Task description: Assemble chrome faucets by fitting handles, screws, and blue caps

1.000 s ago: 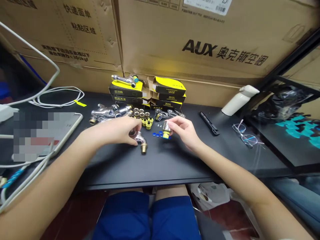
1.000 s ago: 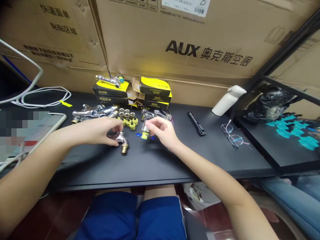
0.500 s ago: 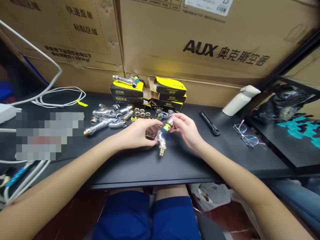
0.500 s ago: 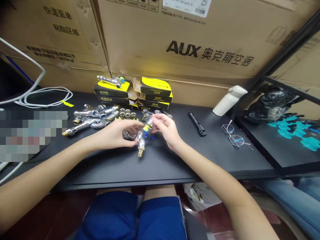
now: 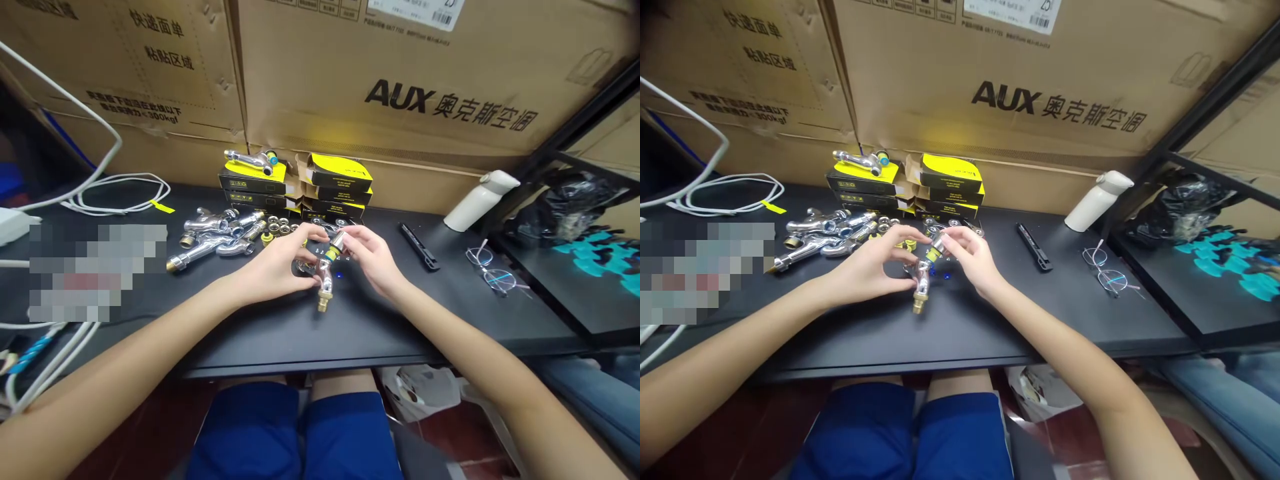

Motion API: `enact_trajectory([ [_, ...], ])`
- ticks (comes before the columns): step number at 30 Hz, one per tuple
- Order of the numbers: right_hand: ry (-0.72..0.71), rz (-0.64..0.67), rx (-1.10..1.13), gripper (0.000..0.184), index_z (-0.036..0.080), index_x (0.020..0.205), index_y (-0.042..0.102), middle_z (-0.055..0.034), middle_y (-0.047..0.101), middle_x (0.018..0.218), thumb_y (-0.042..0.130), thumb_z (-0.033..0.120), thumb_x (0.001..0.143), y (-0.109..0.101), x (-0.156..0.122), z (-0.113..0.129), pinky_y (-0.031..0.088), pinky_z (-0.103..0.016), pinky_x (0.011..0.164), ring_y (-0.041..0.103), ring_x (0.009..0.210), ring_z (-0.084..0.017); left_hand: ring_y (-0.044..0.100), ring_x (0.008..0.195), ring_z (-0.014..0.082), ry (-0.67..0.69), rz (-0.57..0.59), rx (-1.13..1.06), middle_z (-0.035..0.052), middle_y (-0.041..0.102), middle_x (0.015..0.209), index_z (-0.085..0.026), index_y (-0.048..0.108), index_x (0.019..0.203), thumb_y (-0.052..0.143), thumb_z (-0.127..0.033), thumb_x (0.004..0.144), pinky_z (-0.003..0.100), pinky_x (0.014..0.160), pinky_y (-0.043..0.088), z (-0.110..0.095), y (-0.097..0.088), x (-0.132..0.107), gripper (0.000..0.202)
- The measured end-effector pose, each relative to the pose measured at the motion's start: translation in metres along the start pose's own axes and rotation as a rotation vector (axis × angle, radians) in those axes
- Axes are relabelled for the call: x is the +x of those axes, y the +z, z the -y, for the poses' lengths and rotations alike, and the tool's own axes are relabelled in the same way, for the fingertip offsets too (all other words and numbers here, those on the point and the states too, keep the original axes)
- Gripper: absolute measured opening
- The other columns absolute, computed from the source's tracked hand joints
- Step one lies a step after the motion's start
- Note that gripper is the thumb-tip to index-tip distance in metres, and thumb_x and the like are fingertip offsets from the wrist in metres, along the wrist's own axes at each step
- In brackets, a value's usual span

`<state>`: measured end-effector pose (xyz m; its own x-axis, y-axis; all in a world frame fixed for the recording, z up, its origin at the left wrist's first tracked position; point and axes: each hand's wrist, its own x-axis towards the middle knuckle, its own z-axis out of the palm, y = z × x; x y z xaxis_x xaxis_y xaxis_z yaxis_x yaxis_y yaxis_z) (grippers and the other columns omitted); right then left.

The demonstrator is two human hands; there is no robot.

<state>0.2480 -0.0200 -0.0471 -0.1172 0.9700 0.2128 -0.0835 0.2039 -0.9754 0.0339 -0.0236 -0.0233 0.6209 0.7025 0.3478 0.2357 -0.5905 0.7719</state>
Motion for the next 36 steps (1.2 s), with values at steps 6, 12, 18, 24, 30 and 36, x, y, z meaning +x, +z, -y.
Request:
enact_trajectory([
  [6,0.079,0.069,0.006,0.023,0.023,0.094,0.070,0.0006,0.069,0.089,0.073,0.041,0.080,-0.003,0.002,0.000,0.052,-0.028,0.079,0.062,0.083,-0.013,0.072,0.089,0.0175,0.020,0.064,0.048,0.0056,0.067,0.115,-0.021,0.039,0.130,0.068,-0.017,0.075,0.033,0.092,0.051,-0.005,-0.001,-0.002,0.063],
  [12,0.183,0.173,0.034,0.029,0.022,0.096,0.071,0.0012,0.067,0.086,0.076,0.044,0.077,-0.006,0.004,0.000,0.054,-0.028,0.079,0.062,0.079,-0.012,0.071,0.092,0.0193,-0.009,0.124,0.005,0.0030,0.070,0.104,-0.023,0.038,0.132,0.067,-0.018,0.076,0.035,0.092,0.051,-0.011,-0.001,-0.004,0.064],
  [18,0.077,0.177,-0.030,0.027,0.024,0.097,0.071,-0.0002,0.070,0.089,0.073,0.044,0.080,-0.004,0.002,0.000,0.055,-0.031,0.079,0.064,0.082,-0.014,0.072,0.090,0.0190,-0.054,0.125,-0.073,0.0084,0.063,0.123,-0.025,0.038,0.133,0.071,-0.020,0.074,0.038,0.090,0.053,-0.014,-0.002,-0.004,0.068],
  [24,-0.152,0.122,-0.118,0.023,0.024,0.098,0.074,-0.0025,0.074,0.098,0.074,0.040,0.081,-0.004,-0.003,0.008,0.054,-0.035,0.088,0.068,0.093,-0.018,0.073,0.080,0.0151,-0.128,0.073,-0.235,0.0165,0.040,0.151,-0.028,0.039,0.128,0.079,-0.023,0.070,0.038,0.082,0.060,-0.022,-0.001,-0.006,0.070],
  [30,-0.117,0.155,-0.134,0.024,0.025,0.098,0.076,-0.0029,0.075,0.094,0.076,0.039,0.079,-0.004,-0.005,0.011,0.057,-0.034,0.077,0.068,0.085,-0.018,0.073,0.081,0.0163,-0.134,0.072,-0.256,0.0163,0.045,0.146,-0.027,0.041,0.123,0.080,-0.022,0.069,0.037,0.080,0.060,-0.015,0.001,-0.005,0.066],
  [36,-0.031,0.193,-0.055,0.025,0.024,0.098,0.076,-0.0001,0.073,0.082,0.076,0.037,0.076,-0.008,0.001,0.013,0.055,-0.030,0.061,0.062,0.062,-0.013,0.069,0.086,0.0167,-0.019,0.031,-0.125,0.0090,0.060,0.123,-0.024,0.054,0.127,0.077,-0.027,0.073,0.037,0.086,0.058,-0.012,0.001,-0.003,0.058],
])
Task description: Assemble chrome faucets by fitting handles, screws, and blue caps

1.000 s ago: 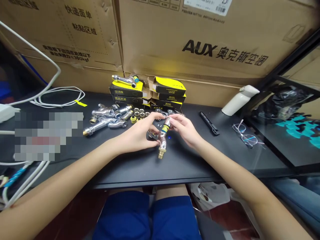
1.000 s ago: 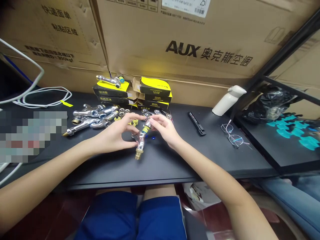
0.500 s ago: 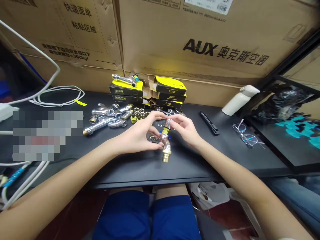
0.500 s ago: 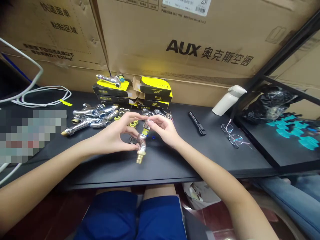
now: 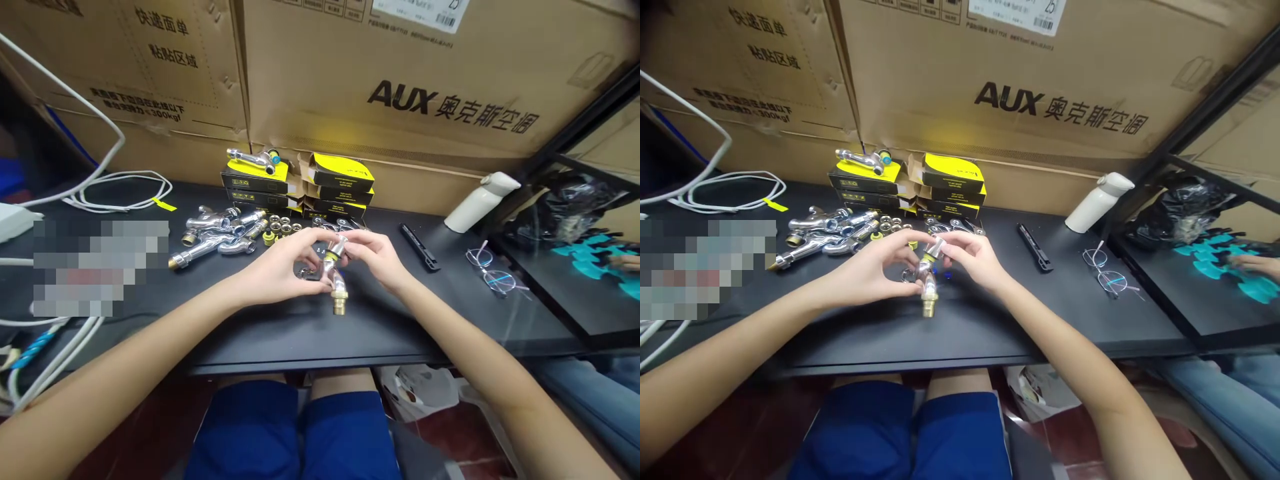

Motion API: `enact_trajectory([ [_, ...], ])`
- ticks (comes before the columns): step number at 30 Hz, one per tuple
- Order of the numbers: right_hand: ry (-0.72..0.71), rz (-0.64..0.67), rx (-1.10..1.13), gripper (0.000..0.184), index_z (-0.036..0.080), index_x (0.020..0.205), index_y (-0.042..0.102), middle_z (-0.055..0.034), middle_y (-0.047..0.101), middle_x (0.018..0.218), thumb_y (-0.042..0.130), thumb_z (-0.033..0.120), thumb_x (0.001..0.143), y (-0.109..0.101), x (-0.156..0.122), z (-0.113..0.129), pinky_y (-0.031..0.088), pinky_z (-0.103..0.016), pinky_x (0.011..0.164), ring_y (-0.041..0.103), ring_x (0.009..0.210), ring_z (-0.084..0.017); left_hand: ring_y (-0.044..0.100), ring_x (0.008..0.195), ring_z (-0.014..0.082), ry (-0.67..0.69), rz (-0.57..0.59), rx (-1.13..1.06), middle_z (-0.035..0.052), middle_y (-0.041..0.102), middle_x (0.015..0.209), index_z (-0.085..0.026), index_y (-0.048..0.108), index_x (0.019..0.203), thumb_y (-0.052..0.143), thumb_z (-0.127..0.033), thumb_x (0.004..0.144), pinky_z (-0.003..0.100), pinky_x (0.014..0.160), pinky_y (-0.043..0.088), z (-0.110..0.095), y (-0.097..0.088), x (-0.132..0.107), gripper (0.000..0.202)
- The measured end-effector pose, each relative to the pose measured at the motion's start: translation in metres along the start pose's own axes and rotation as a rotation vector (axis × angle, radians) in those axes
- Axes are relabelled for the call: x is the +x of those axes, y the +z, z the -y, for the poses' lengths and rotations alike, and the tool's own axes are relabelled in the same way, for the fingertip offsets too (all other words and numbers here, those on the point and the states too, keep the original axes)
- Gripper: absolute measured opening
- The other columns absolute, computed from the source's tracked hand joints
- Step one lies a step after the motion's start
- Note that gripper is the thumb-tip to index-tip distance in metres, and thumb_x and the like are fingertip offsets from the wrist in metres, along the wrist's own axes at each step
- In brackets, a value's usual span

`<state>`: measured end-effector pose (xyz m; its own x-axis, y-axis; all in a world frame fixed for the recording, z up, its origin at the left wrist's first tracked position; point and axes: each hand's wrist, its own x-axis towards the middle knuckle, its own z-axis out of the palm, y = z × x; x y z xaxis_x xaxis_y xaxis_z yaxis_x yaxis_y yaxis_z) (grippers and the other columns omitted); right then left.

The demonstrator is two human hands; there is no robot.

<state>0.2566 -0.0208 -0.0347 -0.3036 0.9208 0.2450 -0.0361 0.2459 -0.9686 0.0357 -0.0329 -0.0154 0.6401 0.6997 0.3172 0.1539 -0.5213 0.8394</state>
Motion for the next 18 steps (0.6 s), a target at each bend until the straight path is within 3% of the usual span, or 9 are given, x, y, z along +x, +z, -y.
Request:
enact_trajectory([
  [4,0.075,-0.028,-0.015,0.031,0.021,0.096,0.075,0.0005,0.070,0.073,0.079,0.038,0.070,-0.0025,0.0008,0.0016,0.044,-0.024,0.041,0.054,0.048,-0.010,0.067,0.088,0.0159,0.023,-0.029,-0.017,0.0111,0.054,0.130,-0.024,0.062,0.125,0.074,-0.030,0.078,0.037,0.089,0.057,0.0016,-0.0049,0.0008,0.049],
  [8,0.118,-0.058,-0.009,0.033,0.018,0.096,0.074,0.0008,0.067,0.067,0.078,0.041,0.073,-0.0020,0.0001,0.0021,0.033,-0.022,0.036,0.041,0.040,-0.005,0.067,0.096,0.0187,0.035,-0.042,-0.096,0.0129,0.053,0.134,-0.019,0.066,0.120,0.070,-0.033,0.082,0.038,0.093,0.056,0.0041,-0.0074,0.0024,0.041],
  [14,0.122,-0.091,0.032,0.034,0.017,0.094,0.074,0.0010,0.067,0.065,0.082,0.038,0.068,-0.0021,0.0028,0.0032,0.037,-0.022,0.039,0.043,0.042,-0.006,0.062,0.113,0.0222,0.024,-0.129,-0.180,0.0093,0.066,0.125,-0.018,0.064,0.122,0.057,-0.037,0.093,0.040,0.104,0.048,0.0047,-0.0041,0.0072,0.036],
  [18,0.119,-0.112,0.005,0.034,0.017,0.092,0.074,-0.0005,0.069,0.064,0.082,0.039,0.067,-0.0026,0.0028,0.0023,0.040,-0.022,0.040,0.050,0.044,-0.008,0.059,0.118,0.0249,-0.012,-0.194,-0.172,0.0090,0.068,0.121,-0.015,0.065,0.118,0.057,-0.044,0.092,0.040,0.108,0.044,0.0021,-0.0039,0.0086,0.040],
])
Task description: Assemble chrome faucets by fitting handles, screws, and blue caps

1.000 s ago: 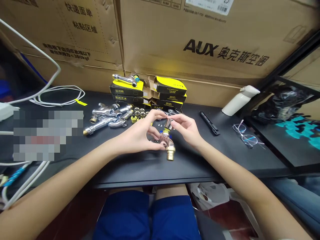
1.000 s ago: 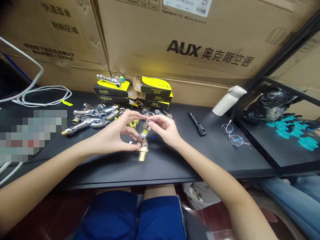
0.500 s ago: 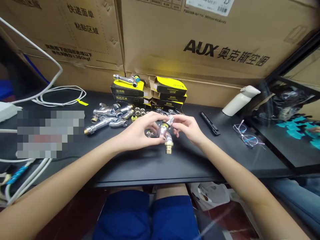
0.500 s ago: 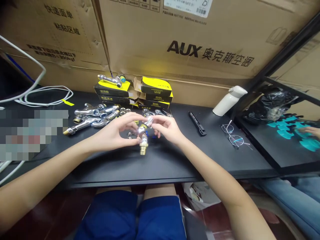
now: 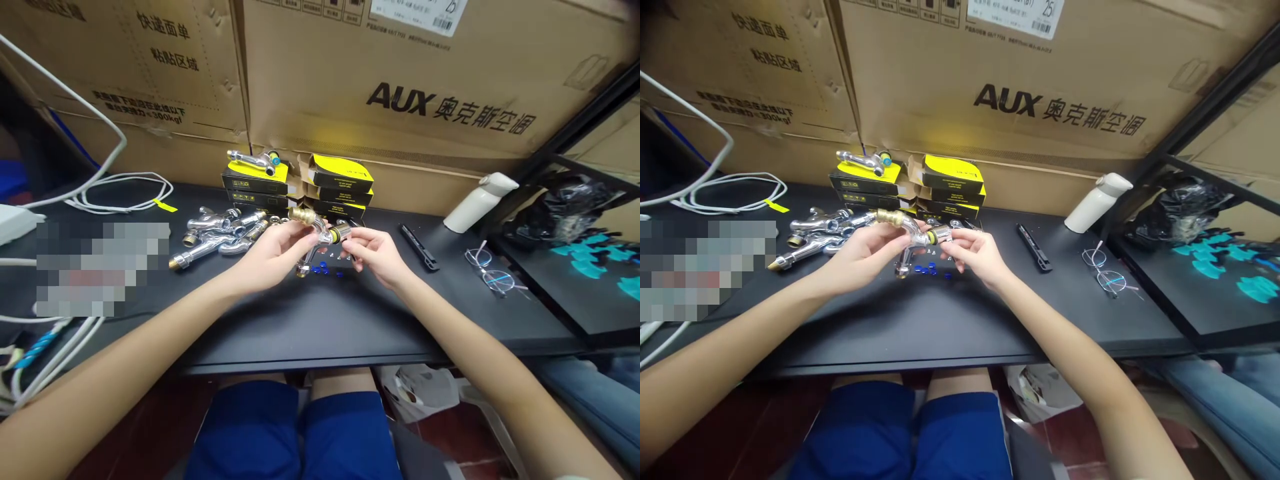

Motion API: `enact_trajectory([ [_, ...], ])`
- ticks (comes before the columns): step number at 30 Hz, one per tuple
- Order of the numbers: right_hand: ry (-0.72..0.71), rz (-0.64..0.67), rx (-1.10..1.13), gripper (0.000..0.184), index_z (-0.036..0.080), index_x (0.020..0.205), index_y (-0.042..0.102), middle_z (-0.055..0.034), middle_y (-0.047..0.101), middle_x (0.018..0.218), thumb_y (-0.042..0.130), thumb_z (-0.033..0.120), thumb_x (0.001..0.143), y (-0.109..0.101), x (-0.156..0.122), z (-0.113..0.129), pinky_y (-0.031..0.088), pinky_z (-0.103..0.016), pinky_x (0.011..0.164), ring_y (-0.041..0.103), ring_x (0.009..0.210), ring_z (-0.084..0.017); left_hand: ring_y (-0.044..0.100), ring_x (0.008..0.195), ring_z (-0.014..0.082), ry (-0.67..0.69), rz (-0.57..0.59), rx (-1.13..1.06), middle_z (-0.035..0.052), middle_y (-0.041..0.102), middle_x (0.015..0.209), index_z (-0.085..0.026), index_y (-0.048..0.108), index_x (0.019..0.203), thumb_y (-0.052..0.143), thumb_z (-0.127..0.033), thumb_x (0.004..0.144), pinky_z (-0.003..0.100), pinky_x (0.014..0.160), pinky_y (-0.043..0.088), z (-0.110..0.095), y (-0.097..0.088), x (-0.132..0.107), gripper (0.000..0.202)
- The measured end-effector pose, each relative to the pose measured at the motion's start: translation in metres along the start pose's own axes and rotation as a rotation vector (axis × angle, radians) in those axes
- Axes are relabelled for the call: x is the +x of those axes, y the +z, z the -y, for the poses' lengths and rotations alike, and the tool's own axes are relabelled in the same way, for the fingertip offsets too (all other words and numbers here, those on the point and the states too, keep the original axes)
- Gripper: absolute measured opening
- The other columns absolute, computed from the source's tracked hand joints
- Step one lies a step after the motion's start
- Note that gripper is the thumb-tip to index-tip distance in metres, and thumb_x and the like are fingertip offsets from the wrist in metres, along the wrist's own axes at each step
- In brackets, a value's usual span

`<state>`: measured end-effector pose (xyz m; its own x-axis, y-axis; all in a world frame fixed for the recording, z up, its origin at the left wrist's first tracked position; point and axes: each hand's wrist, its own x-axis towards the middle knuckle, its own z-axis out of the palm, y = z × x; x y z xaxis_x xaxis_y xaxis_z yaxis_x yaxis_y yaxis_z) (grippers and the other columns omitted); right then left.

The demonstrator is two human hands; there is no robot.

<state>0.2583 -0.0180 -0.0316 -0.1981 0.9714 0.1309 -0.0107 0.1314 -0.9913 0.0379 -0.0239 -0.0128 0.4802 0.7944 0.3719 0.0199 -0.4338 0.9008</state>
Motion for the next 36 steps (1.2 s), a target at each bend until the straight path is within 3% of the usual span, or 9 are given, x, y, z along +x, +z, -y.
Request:
enact_trajectory([
  [5,-0.013,0.002,-0.035,0.026,0.017,0.076,0.070,-0.0011,0.064,0.056,0.073,0.043,0.076,0.002,-0.004,-0.005,0.048,-0.026,0.040,0.062,0.048,-0.015,0.065,0.099,0.0199,-0.116,-0.065,-0.027,0.0079,0.067,0.120,-0.018,0.065,0.115,0.051,-0.042,0.094,0.036,0.091,0.054,0.002,0.000,0.001,0.035],
  [12,-0.158,-0.015,-0.170,0.033,0.021,0.078,0.059,-0.0025,0.071,0.082,0.086,0.032,0.063,0.006,-0.010,-0.009,0.055,-0.031,0.058,0.068,0.071,-0.019,0.065,0.086,0.0162,-0.205,-0.014,-0.113,0.0090,0.066,0.118,-0.016,0.060,0.116,0.056,-0.043,0.092,0.031,0.080,0.055,0.008,0.001,0.000,0.036],
  [15,-0.314,0.060,-0.439,0.025,0.021,0.078,0.062,-0.0021,0.067,0.079,0.080,0.036,0.072,0.004,-0.014,-0.006,0.049,-0.030,0.061,0.061,0.070,-0.017,0.065,0.092,0.0173,-0.173,0.028,-0.140,0.0083,0.067,0.115,-0.017,0.060,0.114,0.057,-0.043,0.092,0.031,0.083,0.054,0.008,0.005,-0.001,0.035],
  [19,-0.446,0.276,-0.721,0.023,0.019,0.082,0.070,-0.0028,0.067,0.074,0.064,0.040,0.089,0.005,-0.018,-0.003,0.046,-0.030,0.066,0.056,0.064,-0.015,0.064,0.101,0.0195,-0.167,0.101,-0.166,0.0077,0.067,0.115,-0.017,0.063,0.106,0.057,-0.043,0.092,0.033,0.089,0.052,0.009,0.009,-0.003,0.030],
  [24,-0.377,0.364,-0.649,0.028,0.018,0.098,0.072,-0.0037,0.070,0.082,0.052,0.039,0.096,0.009,-0.019,-0.009,0.050,-0.031,0.070,0.060,0.069,-0.017,0.065,0.093,0.0184,-0.276,0.064,-0.296,0.0063,0.068,0.109,-0.016,0.060,0.107,0.062,-0.043,0.089,0.032,0.084,0.053,0.011,0.015,-0.004,0.033],
  [31,-0.221,0.320,-0.545,0.041,0.015,0.075,0.066,-0.0028,0.065,0.071,0.050,0.046,0.096,0.015,-0.018,-0.015,0.049,-0.024,0.057,0.056,0.058,-0.011,0.063,0.073,0.0134,-0.388,-0.032,-0.412,0.0004,0.066,0.086,-0.016,0.057,0.103,0.074,-0.036,0.079,0.026,0.068,0.048,0.011,0.023,-0.002,0.035],
  [36,-0.202,0.285,-0.530,0.039,0.015,0.081,0.066,-0.0029,0.065,0.072,0.052,0.049,0.094,0.017,-0.019,-0.013,0.051,-0.026,0.057,0.058,0.061,-0.013,0.054,0.061,0.0099,-0.446,-0.035,-0.445,-0.0015,0.061,0.076,-0.017,0.056,0.101,0.074,-0.036,0.079,0.021,0.051,0.039,0.012,0.024,-0.003,0.035],
])
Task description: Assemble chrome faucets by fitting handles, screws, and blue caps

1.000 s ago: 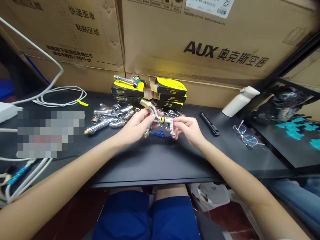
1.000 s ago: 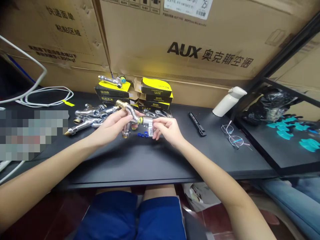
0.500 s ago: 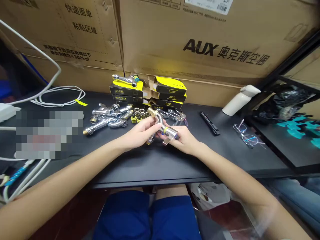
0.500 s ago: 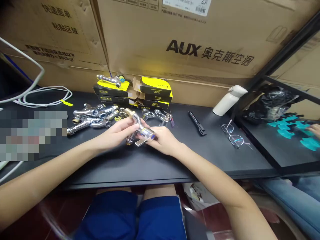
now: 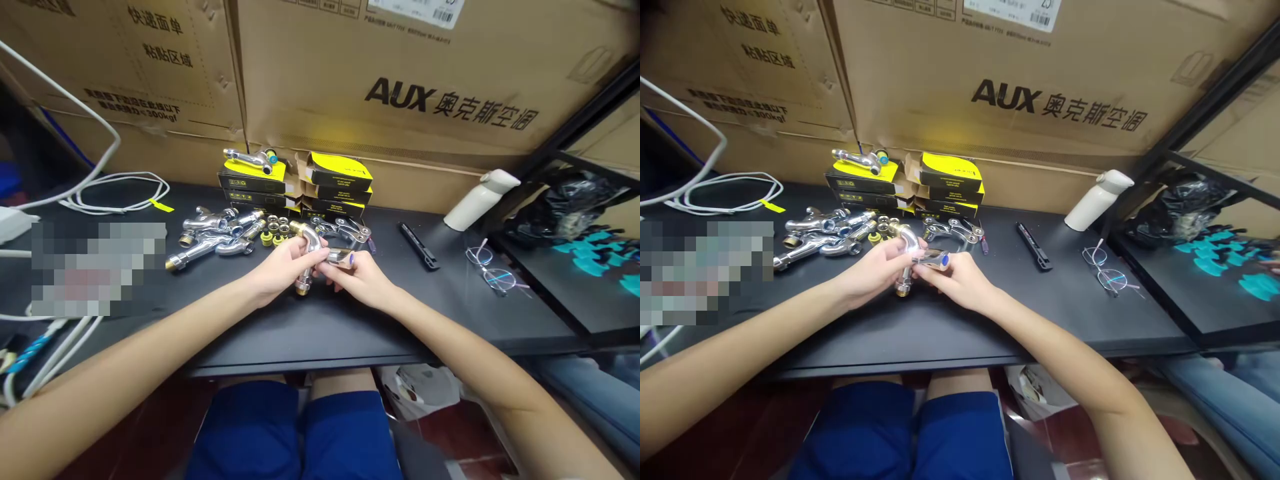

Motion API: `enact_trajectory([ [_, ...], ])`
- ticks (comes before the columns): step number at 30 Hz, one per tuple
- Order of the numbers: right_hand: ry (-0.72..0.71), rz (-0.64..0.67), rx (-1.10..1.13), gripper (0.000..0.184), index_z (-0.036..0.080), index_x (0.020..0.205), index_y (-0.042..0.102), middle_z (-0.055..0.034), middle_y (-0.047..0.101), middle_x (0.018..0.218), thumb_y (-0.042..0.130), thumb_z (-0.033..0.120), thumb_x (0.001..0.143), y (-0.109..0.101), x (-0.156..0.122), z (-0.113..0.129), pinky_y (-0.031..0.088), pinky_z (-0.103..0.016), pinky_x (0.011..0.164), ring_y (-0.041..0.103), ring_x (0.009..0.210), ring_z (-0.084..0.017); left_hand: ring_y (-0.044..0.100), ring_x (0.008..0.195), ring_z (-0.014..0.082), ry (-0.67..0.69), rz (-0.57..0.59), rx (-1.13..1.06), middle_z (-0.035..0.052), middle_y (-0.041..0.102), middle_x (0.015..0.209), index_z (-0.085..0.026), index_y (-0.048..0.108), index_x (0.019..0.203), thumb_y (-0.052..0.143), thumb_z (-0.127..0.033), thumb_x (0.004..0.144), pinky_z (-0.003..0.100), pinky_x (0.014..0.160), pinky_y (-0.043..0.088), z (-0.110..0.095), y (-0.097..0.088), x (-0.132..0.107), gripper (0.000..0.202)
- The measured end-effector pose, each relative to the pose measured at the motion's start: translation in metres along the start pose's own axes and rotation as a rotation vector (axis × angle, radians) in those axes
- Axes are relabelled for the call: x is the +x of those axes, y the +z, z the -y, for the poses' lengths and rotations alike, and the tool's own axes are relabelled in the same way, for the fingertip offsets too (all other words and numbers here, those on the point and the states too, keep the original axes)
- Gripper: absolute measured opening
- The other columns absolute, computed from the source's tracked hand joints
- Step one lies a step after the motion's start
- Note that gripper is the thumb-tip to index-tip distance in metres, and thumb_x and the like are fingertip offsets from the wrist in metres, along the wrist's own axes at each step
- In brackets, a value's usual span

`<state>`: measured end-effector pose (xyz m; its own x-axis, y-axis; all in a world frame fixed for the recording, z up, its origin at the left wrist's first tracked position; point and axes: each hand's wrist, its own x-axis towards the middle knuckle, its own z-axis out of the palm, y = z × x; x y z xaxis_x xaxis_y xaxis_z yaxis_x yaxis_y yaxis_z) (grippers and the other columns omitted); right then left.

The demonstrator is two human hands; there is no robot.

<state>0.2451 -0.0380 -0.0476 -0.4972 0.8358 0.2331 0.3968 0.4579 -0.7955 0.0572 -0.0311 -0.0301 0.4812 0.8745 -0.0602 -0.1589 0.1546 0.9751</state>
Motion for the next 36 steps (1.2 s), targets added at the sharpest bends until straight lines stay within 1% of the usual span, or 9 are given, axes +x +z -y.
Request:
enact_trajectory([
  [3,0.026,-0.079,0.046,0.035,0.018,0.097,0.062,-0.0028,0.068,0.080,0.067,0.049,0.085,-0.001,0.000,0.001,0.054,-0.027,0.057,0.061,0.063,-0.014,0.051,0.058,0.0097,-0.011,-0.016,0.008,-0.0027,0.057,0.072,-0.017,0.056,0.101,0.075,-0.037,0.077,0.021,0.047,0.035,0.002,0.000,0.000,0.037],
  [6,0.000,-0.225,0.111,0.056,0.021,0.118,0.054,-0.0049,0.069,0.099,0.079,0.044,0.074,-0.004,-0.001,0.004,0.054,-0.024,0.051,0.063,0.064,-0.012,0.052,0.061,0.0114,-0.004,-0.076,0.014,-0.0029,0.053,0.068,-0.016,0.057,0.099,0.074,-0.038,0.077,0.020,0.047,0.034,0.002,-0.002,0.002,0.035],
  [9,-0.102,-0.345,0.135,0.047,0.022,0.118,0.059,-0.0081,0.064,0.116,0.077,0.038,0.077,-0.008,-0.001,0.007,0.056,-0.022,0.051,0.066,0.075,-0.013,0.052,0.064,0.0121,0.031,-0.155,0.024,-0.0018,0.052,0.068,-0.016,0.057,0.096,0.069,-0.038,0.081,0.020,0.049,0.034,0.000,-0.005,0.004,0.030],
  [13,-0.125,-0.363,0.216,0.029,0.020,0.105,0.069,-0.0072,0.067,0.107,0.074,0.033,0.080,-0.009,0.001,0.008,0.061,-0.024,0.056,0.068,0.084,-0.017,0.051,0.066,0.0109,0.077,-0.204,0.082,-0.0013,0.053,0.073,-0.016,0.056,0.095,0.066,-0.034,0.084,0.021,0.055,0.037,-0.001,-0.006,0.004,0.024],
  [20,0.038,-0.330,0.497,0.031,0.018,0.094,0.067,-0.0034,0.071,0.089,0.080,0.037,0.073,-0.009,0.010,-0.001,0.063,-0.029,0.060,0.071,0.075,-0.016,0.056,0.080,0.0142,0.287,-0.152,0.274,0.0029,0.060,0.092,-0.016,0.054,0.108,0.062,-0.038,0.088,0.026,0.071,0.046,0.006,-0.003,0.001,0.031],
  [24,0.112,-0.329,0.538,0.038,0.021,0.098,0.056,0.0014,0.071,0.074,0.080,0.038,0.073,-0.009,0.010,0.000,0.059,-0.028,0.054,0.067,0.056,-0.014,0.058,0.094,0.0186,0.427,-0.092,0.423,0.0059,0.060,0.103,-0.017,0.053,0.105,0.065,-0.037,0.086,0.032,0.081,0.048,0.007,-0.007,0.001,0.030],
  [29,0.051,-0.327,0.385,0.037,0.024,0.110,0.050,0.0056,0.065,0.064,0.067,0.046,0.086,-0.009,0.005,0.004,0.056,-0.028,0.052,0.063,0.048,-0.013,0.054,0.073,0.0151,0.381,-0.119,0.395,0.0007,0.055,0.080,-0.018,0.050,0.095,0.060,-0.041,0.089,0.029,0.067,0.044,0.003,-0.005,-0.002,0.026],
  [33,-0.231,-0.408,-0.028,0.031,0.024,0.110,0.063,-0.0054,0.067,0.102,0.071,0.038,0.084,-0.013,0.000,0.005,0.058,-0.030,0.062,0.064,0.068,-0.013,0.045,0.058,0.0122,0.338,-0.133,0.390,-0.0041,0.048,0.066,-0.019,0.047,0.089,0.057,-0.042,0.091,0.028,0.058,0.038,0.000,-0.004,-0.001,0.025],
  [36,-0.325,-0.320,-0.134,0.026,0.022,0.102,0.069,-0.0076,0.067,0.109,0.074,0.035,0.081,-0.014,-0.001,0.005,0.059,-0.029,0.062,0.064,0.080,-0.015,0.044,0.056,0.0114,0.351,-0.157,0.402,-0.0049,0.047,0.064,-0.019,0.047,0.089,0.059,-0.041,0.090,0.027,0.057,0.038,0.002,-0.006,0.000,0.024],
])
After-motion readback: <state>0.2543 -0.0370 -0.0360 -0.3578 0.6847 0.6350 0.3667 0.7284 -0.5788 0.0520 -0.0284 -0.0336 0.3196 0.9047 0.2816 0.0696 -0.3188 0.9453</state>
